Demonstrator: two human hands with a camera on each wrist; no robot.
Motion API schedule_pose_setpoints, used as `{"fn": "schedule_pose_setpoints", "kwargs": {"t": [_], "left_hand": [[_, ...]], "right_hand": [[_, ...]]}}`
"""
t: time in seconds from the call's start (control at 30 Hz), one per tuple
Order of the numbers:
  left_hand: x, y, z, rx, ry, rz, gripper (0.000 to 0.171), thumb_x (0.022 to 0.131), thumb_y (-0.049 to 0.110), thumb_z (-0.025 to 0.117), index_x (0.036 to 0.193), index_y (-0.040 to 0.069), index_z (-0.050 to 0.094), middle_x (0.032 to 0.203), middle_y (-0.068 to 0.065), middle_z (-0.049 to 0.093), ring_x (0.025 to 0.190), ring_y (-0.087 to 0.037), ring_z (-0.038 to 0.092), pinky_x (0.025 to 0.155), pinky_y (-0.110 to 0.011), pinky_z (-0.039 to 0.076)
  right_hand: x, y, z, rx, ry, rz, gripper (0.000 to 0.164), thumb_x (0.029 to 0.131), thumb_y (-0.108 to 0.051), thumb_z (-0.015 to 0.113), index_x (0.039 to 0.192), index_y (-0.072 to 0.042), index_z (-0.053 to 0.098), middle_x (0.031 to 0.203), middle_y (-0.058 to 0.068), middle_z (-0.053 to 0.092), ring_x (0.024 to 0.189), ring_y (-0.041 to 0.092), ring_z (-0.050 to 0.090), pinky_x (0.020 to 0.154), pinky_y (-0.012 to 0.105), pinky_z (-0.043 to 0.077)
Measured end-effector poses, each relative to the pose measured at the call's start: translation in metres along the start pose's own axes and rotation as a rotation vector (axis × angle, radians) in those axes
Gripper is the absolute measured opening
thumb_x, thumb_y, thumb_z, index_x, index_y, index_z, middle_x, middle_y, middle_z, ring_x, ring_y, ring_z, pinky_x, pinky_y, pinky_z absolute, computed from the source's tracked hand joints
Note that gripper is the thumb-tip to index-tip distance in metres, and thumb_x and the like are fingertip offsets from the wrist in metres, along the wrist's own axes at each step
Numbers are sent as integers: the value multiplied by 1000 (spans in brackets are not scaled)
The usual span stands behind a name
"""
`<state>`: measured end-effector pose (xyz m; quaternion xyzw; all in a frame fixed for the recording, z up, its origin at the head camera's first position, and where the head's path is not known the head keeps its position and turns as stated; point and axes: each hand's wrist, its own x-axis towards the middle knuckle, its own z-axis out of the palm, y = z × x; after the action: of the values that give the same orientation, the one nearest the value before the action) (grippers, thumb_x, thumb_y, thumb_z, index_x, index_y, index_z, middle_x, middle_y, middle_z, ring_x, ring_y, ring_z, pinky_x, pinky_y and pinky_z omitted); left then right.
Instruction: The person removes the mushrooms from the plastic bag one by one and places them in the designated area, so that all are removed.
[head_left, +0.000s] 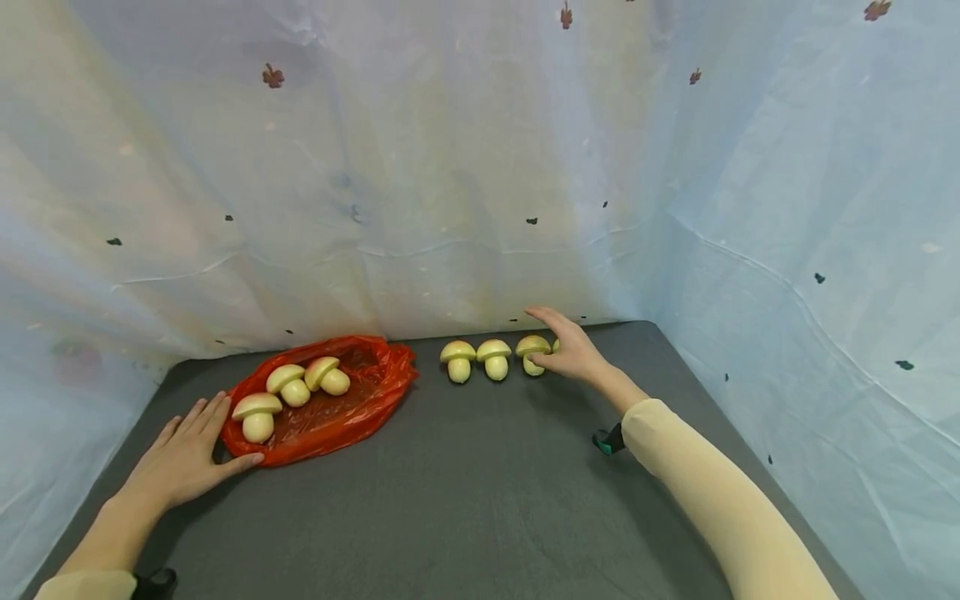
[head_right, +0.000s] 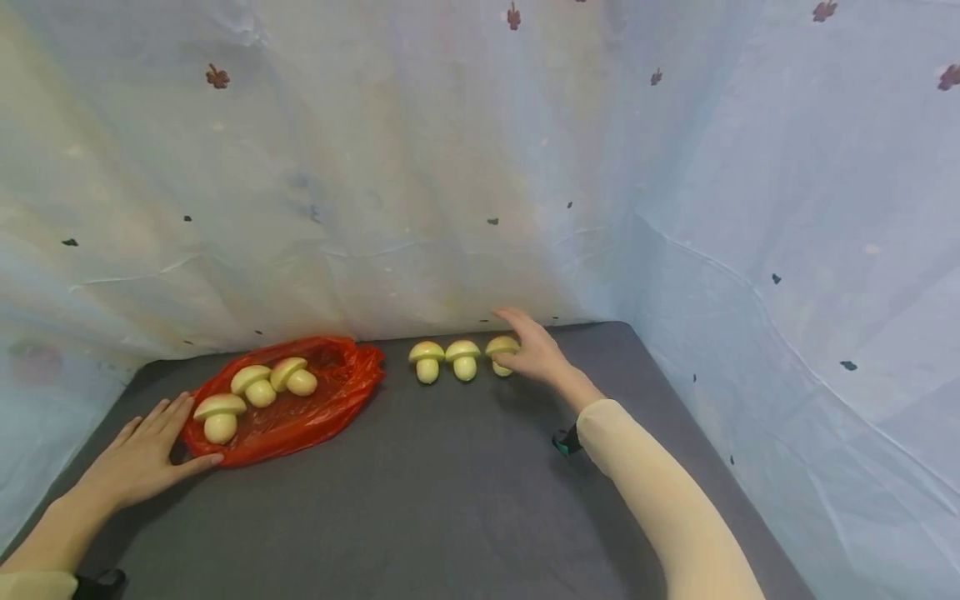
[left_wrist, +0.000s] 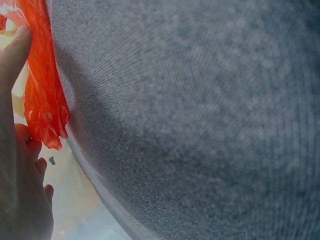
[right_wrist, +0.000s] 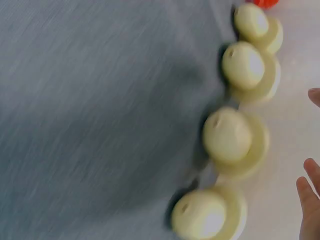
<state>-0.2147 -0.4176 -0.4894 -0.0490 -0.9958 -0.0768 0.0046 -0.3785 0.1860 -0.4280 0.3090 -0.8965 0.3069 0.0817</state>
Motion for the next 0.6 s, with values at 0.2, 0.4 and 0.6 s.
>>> {"fn": "schedule_pose_setpoints", "kwargs": {"t": [0.2, 0.4, 0.6], "left_hand": [[0, -1, 2, 4, -2, -2, 124, 90, 75, 62, 162, -11, 10, 164, -40, 15, 148, -62, 15, 116, -77, 11], [0, 0, 1, -4, -6, -4, 124, 90, 75, 62, 162, -11, 9, 164, -40, 15, 148, -62, 15, 116, -76, 10], [0, 1, 0, -6, -7, -5, 124, 90, 75, 61, 163, -10, 8, 164, -39, 14, 148, -62, 14, 117, -76, 10]], "right_hand": [[18, -30, 19, 50, -18, -85, 80, 91, -13, 82, 160, -16, 42, 165, 11, 39, 151, 34, 38, 116, 60, 39], [36, -59, 39, 99, -50, -178, 79, 91, -13, 80, 160, -14, 42, 165, 11, 39, 151, 33, 39, 115, 59, 41], [57, -88, 60, 123, -75, -274, 79, 91, -13, 81, 160, -13, 42, 164, 15, 40, 149, 30, 41, 116, 54, 42]]}}
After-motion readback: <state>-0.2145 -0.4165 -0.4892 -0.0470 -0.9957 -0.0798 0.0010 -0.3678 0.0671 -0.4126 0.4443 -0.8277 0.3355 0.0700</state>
